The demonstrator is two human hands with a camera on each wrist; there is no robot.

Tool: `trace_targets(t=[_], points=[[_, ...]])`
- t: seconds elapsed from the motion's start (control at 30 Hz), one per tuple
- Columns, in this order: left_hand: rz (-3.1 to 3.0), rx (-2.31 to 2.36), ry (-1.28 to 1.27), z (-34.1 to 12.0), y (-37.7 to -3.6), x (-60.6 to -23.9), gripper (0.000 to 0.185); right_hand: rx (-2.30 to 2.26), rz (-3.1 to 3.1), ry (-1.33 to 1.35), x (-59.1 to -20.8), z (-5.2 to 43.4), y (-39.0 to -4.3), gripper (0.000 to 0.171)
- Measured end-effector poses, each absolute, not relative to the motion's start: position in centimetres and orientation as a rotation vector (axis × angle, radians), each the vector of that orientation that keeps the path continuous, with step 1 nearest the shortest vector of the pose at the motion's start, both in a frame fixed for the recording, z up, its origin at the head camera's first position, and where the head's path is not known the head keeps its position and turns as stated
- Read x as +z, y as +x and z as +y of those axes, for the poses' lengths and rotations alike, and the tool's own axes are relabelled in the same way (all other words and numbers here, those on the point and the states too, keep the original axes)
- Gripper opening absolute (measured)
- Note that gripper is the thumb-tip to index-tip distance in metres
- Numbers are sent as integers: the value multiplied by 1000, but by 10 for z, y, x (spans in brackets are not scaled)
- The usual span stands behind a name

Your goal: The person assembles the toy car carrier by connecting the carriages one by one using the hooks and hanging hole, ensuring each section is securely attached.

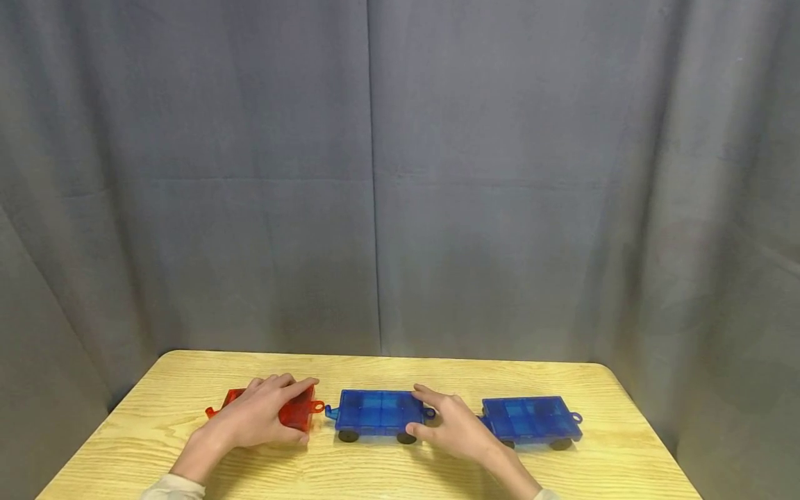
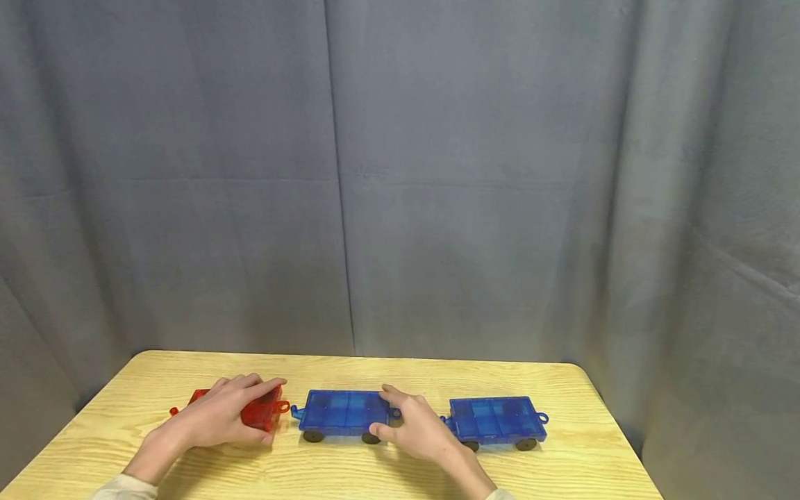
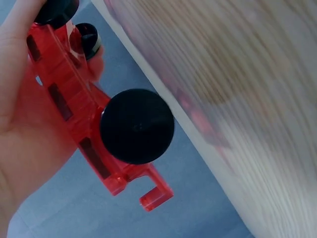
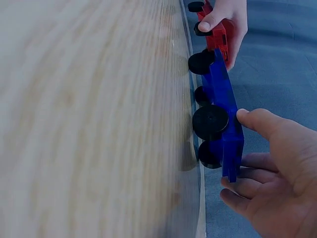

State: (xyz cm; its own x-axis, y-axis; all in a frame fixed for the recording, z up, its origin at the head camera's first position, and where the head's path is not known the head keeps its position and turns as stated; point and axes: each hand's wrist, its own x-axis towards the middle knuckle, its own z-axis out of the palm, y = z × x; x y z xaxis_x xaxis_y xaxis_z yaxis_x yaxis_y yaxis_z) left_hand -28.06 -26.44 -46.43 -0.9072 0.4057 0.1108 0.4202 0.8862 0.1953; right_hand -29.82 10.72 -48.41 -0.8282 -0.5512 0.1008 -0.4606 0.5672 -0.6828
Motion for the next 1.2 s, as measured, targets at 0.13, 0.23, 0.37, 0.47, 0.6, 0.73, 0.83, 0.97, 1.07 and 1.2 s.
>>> trace_targets(t=[0.13,0.23,0.37,0.47,0.6,0.73,0.83,0.97,1.07,1.2], points=[[-2973,-370,-653,-261,-285,-464,84,-1142,2641,-871,-486,107,-300,67],[-2959,-377,-666,-259,-289,-464,84,-1162,2624,-873,-487,107,-301,67],[-2965,-361,-645,-258,-291,-465,84,-1177,2622,-885,-487,107,-300,67],[-2967,-356,-658,-258,-292,-466,85,-1168,2650,-897,-488,107,-301,66],[-2958,-350,-695,-258,-293,-467,86,-1149,2685,-912,-489,107,-301,66],[-2964,-352,-685,-257,-293,-468,85,-1184,2643,-908,-489,107,-301,67],[-2965,-374,-676,-256,-292,-468,86,-1162,2660,-888,-489,108,-300,67],[-2977,-427,-681,-255,-291,-469,86,-1094,2720,-873,-488,109,-300,66],[-2986,-444,-674,-255,-290,-469,85,-1099,2713,-877,-488,109,-299,65],[-2978,-446,-668,-256,-289,-472,85,-1136,2672,-867,-489,107,-300,66]])
